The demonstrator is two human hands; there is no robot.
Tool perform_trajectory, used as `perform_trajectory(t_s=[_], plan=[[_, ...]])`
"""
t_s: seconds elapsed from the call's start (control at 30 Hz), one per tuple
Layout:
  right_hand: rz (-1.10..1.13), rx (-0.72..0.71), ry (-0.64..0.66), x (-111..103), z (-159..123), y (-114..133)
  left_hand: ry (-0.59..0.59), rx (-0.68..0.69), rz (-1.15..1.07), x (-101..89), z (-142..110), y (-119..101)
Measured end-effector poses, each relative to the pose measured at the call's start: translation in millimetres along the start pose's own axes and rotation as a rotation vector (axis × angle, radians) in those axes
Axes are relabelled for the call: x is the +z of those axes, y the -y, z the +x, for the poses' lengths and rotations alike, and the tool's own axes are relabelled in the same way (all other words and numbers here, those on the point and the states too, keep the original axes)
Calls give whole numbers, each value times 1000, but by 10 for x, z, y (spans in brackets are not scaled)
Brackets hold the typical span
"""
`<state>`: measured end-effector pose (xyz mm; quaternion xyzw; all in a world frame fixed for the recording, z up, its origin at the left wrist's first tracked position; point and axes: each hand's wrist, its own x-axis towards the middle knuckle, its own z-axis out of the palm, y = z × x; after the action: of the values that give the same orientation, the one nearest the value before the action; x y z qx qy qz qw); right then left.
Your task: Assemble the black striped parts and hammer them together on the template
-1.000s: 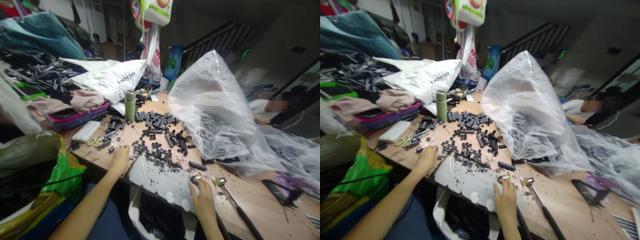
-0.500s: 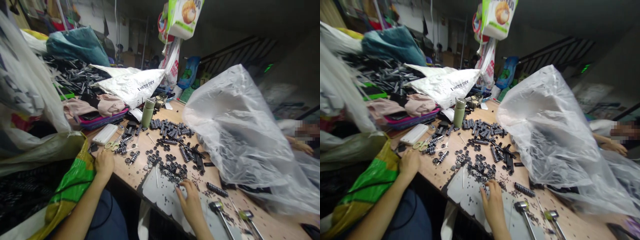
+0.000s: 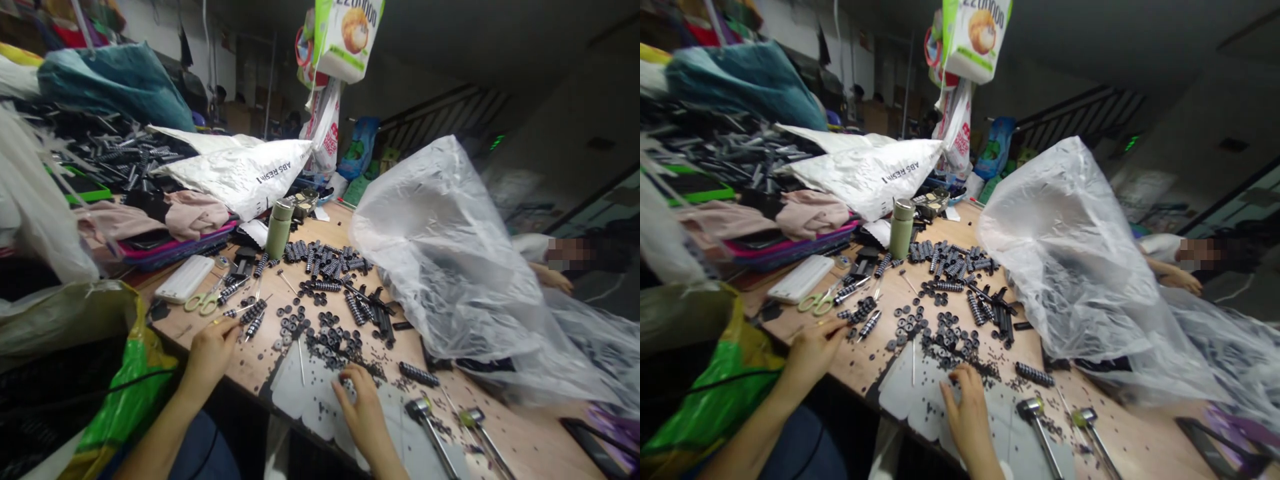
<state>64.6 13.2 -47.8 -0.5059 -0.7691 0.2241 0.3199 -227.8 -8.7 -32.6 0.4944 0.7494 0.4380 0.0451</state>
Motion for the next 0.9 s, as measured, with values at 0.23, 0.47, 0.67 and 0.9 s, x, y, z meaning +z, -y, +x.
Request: perform_trajectory(t_s=[0.23,0.47,0.67,0.9], plan=[[460,161,-13,-79,233,288,351,179,-258,279,-429,-551],[650,232,57,-55,290,255,494,223,-245,371,-663,-739],[730,317,51,-82,249,202,404,269,-143,284,-718,-703],[865,348,184,29,239,277,553,529,-145,319,-775,-863]])
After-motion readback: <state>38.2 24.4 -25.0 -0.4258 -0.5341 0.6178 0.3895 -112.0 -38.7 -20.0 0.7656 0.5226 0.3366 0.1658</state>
